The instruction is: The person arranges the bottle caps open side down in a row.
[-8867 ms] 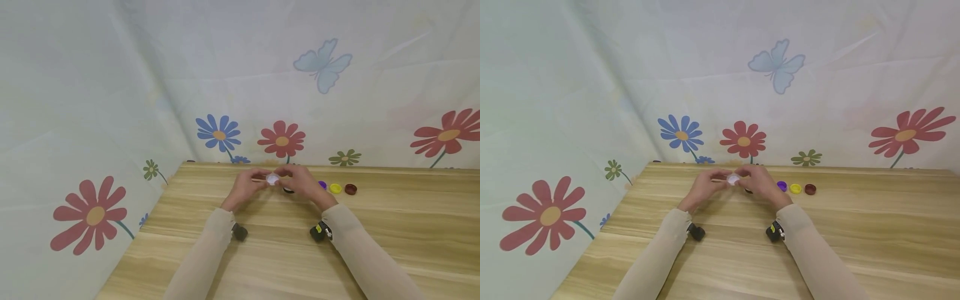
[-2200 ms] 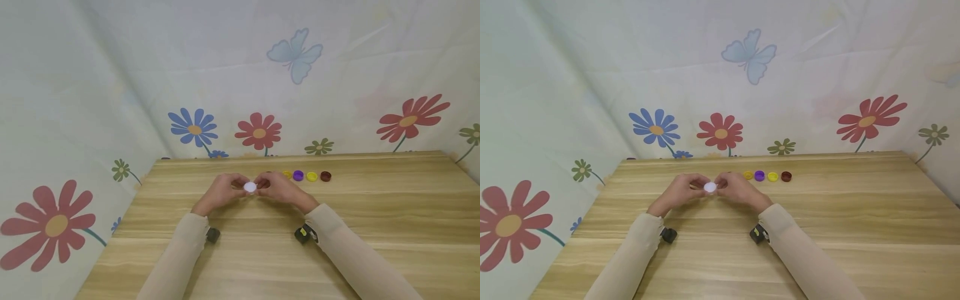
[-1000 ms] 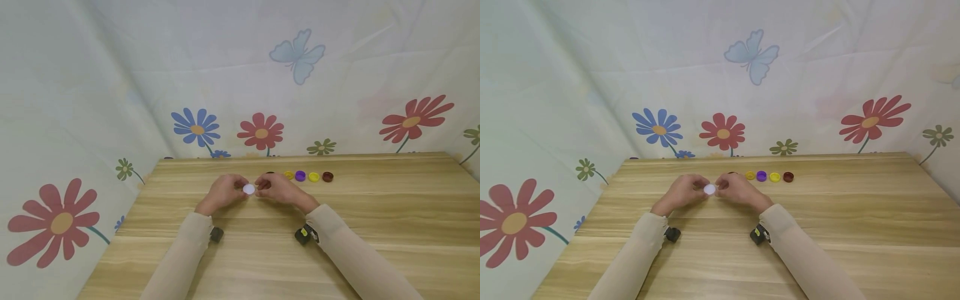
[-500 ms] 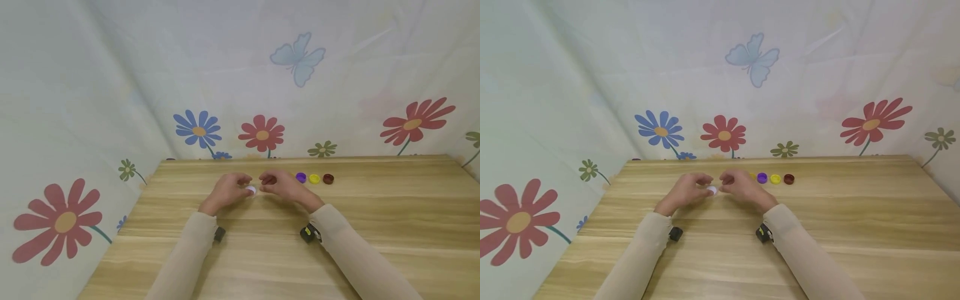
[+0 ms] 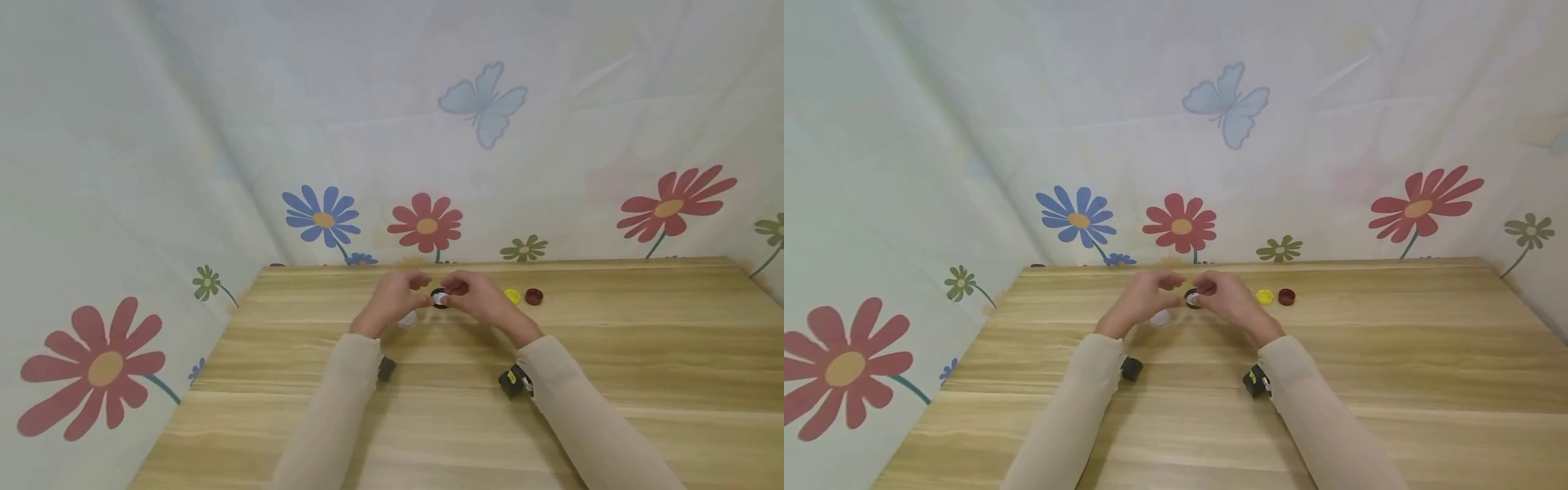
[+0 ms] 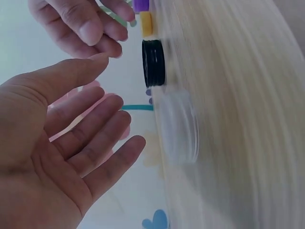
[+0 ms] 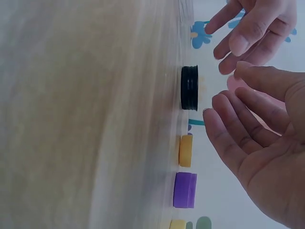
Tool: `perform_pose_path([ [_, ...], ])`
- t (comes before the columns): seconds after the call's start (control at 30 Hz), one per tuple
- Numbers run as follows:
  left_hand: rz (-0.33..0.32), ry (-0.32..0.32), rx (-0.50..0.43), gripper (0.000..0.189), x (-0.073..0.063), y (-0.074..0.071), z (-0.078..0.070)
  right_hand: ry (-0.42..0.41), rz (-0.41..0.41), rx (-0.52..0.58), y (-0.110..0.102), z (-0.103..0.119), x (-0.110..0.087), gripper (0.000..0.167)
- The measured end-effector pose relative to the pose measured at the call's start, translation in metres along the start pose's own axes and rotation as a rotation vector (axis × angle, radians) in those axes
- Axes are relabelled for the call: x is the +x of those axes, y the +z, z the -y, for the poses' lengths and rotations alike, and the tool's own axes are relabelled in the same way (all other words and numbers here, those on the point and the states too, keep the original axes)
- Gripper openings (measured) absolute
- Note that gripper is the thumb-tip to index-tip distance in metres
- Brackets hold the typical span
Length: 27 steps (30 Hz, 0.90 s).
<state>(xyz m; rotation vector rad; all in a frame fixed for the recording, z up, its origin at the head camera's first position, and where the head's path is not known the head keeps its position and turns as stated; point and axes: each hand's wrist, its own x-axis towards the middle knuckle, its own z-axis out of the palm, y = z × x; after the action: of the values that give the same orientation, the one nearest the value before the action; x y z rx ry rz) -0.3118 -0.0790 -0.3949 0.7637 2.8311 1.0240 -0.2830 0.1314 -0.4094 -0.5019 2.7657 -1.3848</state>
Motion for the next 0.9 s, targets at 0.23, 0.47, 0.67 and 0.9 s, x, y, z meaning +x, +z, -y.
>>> perform_pose_path([
  [0.23, 0.01, -0.009, -0.018, 0.04, 0.008, 0.012, -0.002, 0.018, -0.027, -0.007, -0.001, -0.001, 0.0, 0.035],
  [0.47, 0.026, -0.022, 0.013, 0.043, 0.014, 0.018, -0.002, 0.038, -0.027, -0.036, -0.002, -0.002, 0.001, 0.035],
  [0.67, 0.06, -0.02, 0.007, 0.046, 0.014, 0.02, 0.002, 0.036, -0.008, -0.042, 0.001, -0.005, 0.005, 0.041],
  [0.9, 0.083, -0.018, 0.058, 0.039, 0.015, 0.023, 0.003, 0.034, 0.013, -0.073, 0.003, -0.005, 0.005, 0.041],
])
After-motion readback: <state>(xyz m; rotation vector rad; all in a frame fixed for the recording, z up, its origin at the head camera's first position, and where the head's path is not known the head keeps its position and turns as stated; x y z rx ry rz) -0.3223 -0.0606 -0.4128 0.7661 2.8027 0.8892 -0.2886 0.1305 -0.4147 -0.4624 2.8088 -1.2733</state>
